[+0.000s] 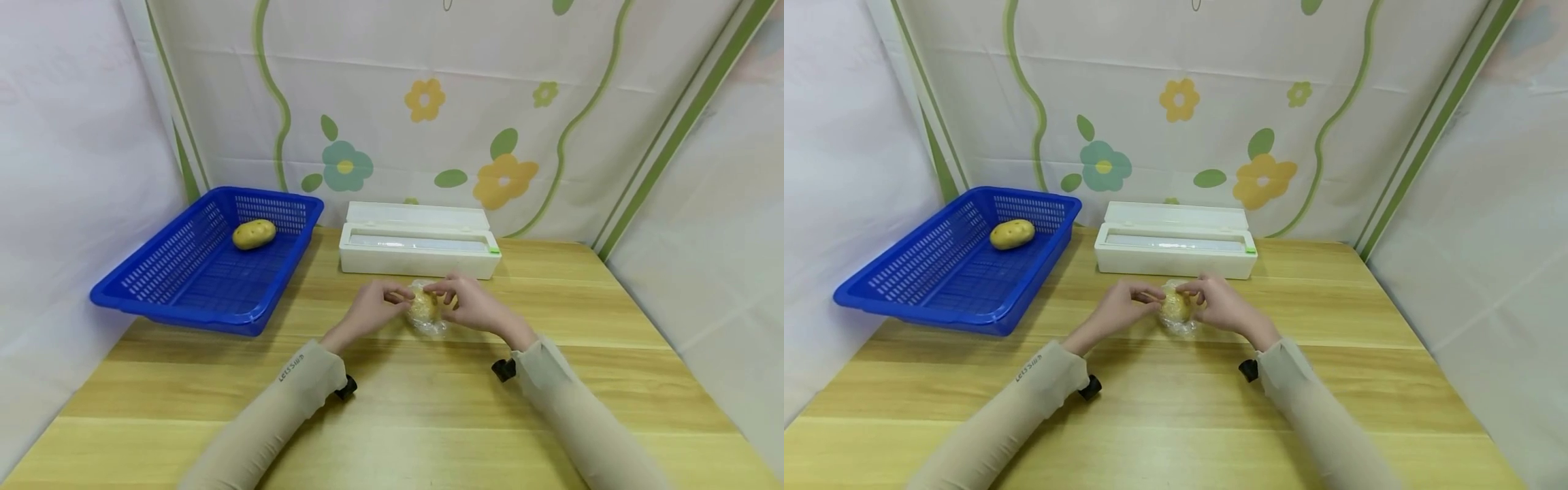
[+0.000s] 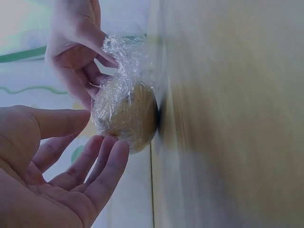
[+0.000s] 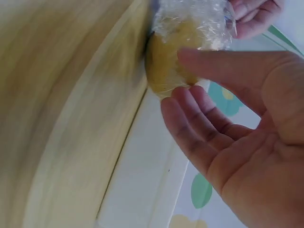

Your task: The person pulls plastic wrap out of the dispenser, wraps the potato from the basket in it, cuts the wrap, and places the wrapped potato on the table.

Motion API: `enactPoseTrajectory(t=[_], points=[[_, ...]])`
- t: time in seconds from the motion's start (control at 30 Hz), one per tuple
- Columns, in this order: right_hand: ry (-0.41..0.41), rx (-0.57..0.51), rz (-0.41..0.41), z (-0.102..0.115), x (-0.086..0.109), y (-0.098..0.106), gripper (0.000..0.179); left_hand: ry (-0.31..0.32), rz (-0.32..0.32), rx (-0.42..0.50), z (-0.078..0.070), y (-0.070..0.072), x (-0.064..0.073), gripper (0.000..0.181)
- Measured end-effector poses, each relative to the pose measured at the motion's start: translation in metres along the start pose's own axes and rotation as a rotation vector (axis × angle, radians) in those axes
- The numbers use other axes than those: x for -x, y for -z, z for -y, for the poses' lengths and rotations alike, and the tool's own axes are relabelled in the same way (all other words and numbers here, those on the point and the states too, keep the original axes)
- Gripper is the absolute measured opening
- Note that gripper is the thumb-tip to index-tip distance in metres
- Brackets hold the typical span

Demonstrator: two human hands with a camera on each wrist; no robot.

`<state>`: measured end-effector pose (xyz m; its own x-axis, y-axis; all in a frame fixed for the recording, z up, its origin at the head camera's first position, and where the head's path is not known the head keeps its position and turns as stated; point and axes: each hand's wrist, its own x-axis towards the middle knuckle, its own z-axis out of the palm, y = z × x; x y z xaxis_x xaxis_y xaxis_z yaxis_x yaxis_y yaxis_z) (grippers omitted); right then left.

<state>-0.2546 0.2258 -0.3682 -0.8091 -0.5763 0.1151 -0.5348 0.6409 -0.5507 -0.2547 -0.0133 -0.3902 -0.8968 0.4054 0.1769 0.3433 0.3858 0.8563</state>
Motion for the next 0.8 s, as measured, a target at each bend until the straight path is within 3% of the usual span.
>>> enactPoseTrajectory(t=[0.27,0.4,0.5,0.67,0.8], points=[[-0.023,0.04,-0.055,0.007,0.011,-0.004,0.059,-0.032,0.02,-0.007,0.0,-0.001,-0.001,0.014],[0.027,0.092,-0.065,0.008,0.013,-0.002,0.048,-0.034,0.023,-0.029,-0.001,0.0,0.0,0.014],[0.064,0.12,-0.024,0.008,0.015,0.0,0.039,-0.039,0.02,-0.041,0.0,-0.001,-0.001,0.014],[0.088,0.1,0.092,0.009,0.015,0.001,0.04,-0.048,0.032,-0.054,0.003,-0.002,-0.001,0.015],[0.119,0.055,0.114,0.009,0.012,0.0,0.032,-0.076,0.036,-0.066,0.004,0.0,-0.002,0.013]])
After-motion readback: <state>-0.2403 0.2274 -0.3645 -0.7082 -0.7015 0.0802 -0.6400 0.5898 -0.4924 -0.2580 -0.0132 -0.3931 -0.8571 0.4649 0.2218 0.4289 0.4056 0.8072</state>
